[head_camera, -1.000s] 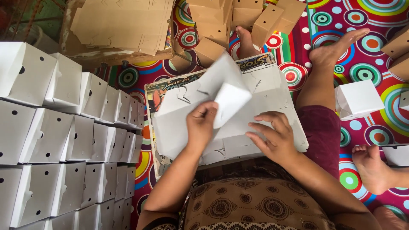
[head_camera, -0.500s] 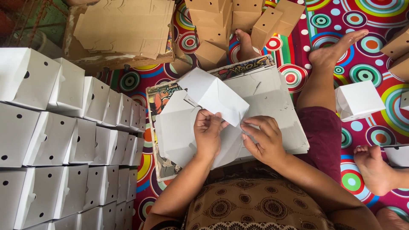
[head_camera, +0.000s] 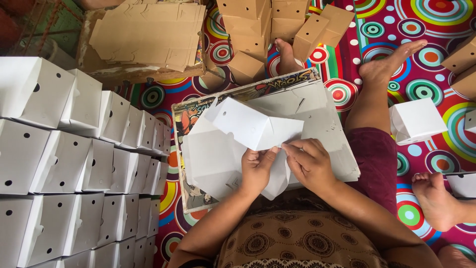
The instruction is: Assembling small white cardboard boxes by folding and tucking flat cardboard sheets.
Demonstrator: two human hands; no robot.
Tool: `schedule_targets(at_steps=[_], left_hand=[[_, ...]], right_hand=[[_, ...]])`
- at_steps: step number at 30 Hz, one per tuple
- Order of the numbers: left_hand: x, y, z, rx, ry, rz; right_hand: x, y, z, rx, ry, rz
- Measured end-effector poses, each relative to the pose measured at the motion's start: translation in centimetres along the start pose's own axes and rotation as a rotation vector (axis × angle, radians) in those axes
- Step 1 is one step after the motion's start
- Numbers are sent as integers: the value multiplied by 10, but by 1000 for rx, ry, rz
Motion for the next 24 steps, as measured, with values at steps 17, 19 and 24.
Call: schedule_targets(at_steps=[17, 19, 24], left_hand=[[0, 5, 12, -76, -194, 68], [4, 10, 5, 40, -145, 53], [-4, 23, -13, 133, -135, 160]], right_hand=[[-2, -7, -6, 122, 57, -75], [-2, -8, -10, 156, 45, -104], [-46, 20, -48, 333, 289, -193]])
Point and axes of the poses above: each hand's wrist, its own x-axis towards the middle knuckle, its own z-axis out of the palm, y = z × x, the point moved 8 cm from there along x, towards the middle knuckle, and after that the axes turned 11 degrees about -y, right-handed, at the moved point
